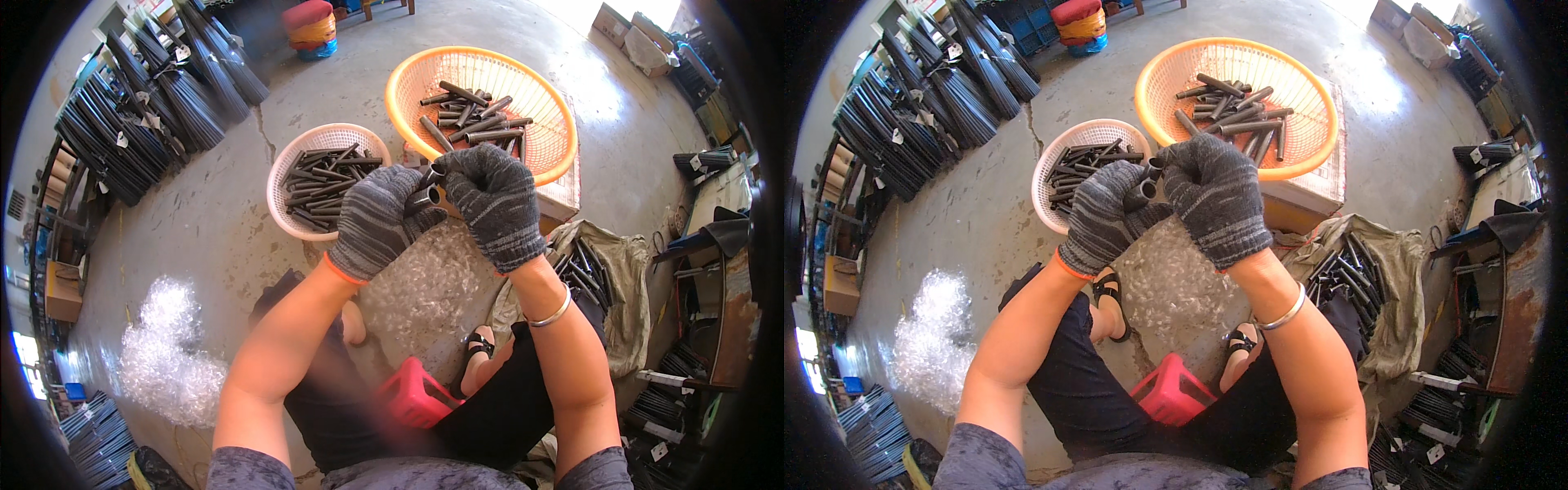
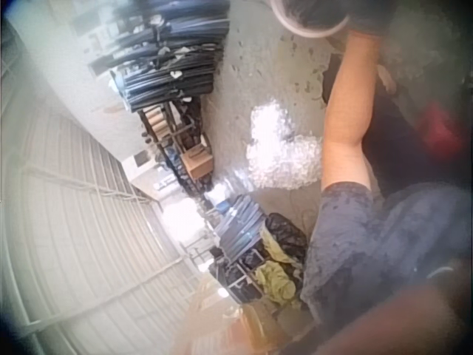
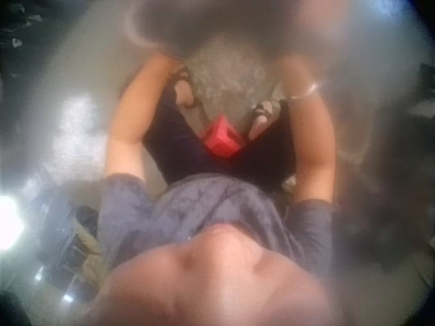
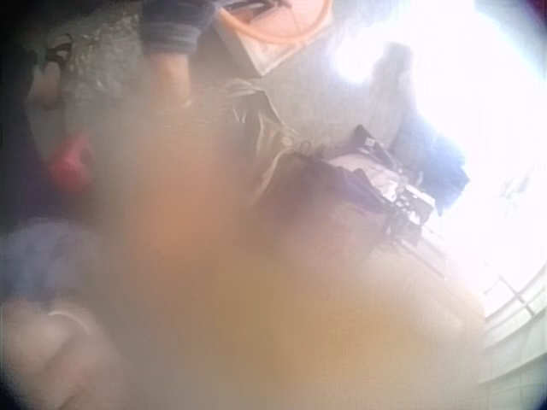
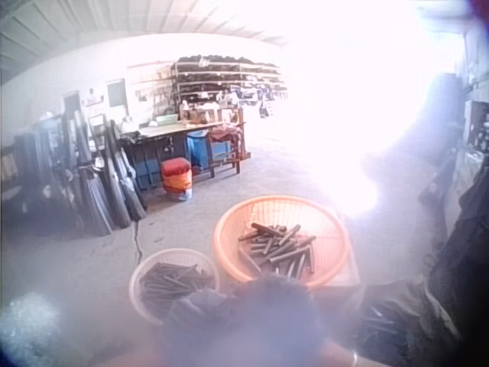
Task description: The person picks up metal tubes from a plastic basket and a bag, looks at the open ends of the tubes, and places them into an orange basket.
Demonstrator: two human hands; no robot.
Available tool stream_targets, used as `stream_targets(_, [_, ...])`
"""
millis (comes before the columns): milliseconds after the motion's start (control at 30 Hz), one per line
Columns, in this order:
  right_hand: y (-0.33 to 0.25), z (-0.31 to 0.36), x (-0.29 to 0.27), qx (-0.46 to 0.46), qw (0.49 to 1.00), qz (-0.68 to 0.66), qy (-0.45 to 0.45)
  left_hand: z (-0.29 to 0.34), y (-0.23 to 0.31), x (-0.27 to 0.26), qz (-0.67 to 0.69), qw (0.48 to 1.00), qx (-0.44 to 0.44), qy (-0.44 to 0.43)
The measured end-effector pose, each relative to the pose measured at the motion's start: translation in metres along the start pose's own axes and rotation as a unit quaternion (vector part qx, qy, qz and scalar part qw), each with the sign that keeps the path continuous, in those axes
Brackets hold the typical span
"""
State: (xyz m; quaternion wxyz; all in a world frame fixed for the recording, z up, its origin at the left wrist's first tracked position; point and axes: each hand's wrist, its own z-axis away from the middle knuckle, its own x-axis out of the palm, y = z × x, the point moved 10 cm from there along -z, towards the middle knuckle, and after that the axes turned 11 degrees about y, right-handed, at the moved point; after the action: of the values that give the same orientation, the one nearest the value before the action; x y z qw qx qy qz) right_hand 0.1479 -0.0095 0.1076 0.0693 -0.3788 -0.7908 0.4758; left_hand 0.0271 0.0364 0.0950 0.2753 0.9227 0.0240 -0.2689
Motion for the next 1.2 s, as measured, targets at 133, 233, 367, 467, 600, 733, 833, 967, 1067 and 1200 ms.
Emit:
stream_targets(133, [0.007, 0.002, 0.004, 0.028, 0.999, 0.034, -0.004, 0.001, 0.001, 0.000, -0.022, 1.000, 0.013, 0.007])
stream_targets(233, [0.007, 0.000, 0.002, 0.023, 0.999, -0.010, 0.025, 0.001, 0.003, -0.001, -0.017, 1.000, 0.003, -0.001])
stream_targets(367, [-0.005, -0.007, 0.002, -0.003, 1.000, -0.027, 0.004, 0.003, -0.011, 0.002, 0.132, 0.988, -0.080, -0.001])
stream_targets(467, [-0.005, -0.011, 0.000, -0.013, 0.999, -0.042, 0.002, 0.004, -0.020, 0.006, 0.205, 0.968, -0.132, -0.063])
stream_targets(600, [0.012, -0.016, -0.007, 0.005, 0.998, -0.062, 0.002, 0.016, -0.022, 0.028, 0.259, 0.923, -0.212, -0.189])
stream_targets(733, [0.015, -0.016, -0.005, 0.111, 0.960, -0.256, 0.009, 0.031, -0.033, 0.040, 0.276, 0.888, -0.282, -0.237])
stream_targets(833, [0.026, -0.026, -0.018, 0.177, 0.944, -0.278, 0.015, 0.036, -0.040, 0.039, 0.286, 0.901, -0.245, -0.217])
stream_targets(967, [0.035, -0.038, -0.034, -0.031, 0.999, 0.014, 0.000, 0.040, -0.043, 0.039, 0.304, 0.891, -0.264, -0.210])
stream_targets(1067, [0.030, -0.028, -0.028, 0.107, 0.991, -0.072, -0.029, 0.038, -0.045, 0.033, 0.276, 0.906, -0.253, -0.199])
stream_targets(1200, [0.007, -0.001, 0.009, 0.066, 0.980, -0.160, -0.101, 0.036, -0.055, 0.032, 0.247, 0.931, -0.237, -0.125])
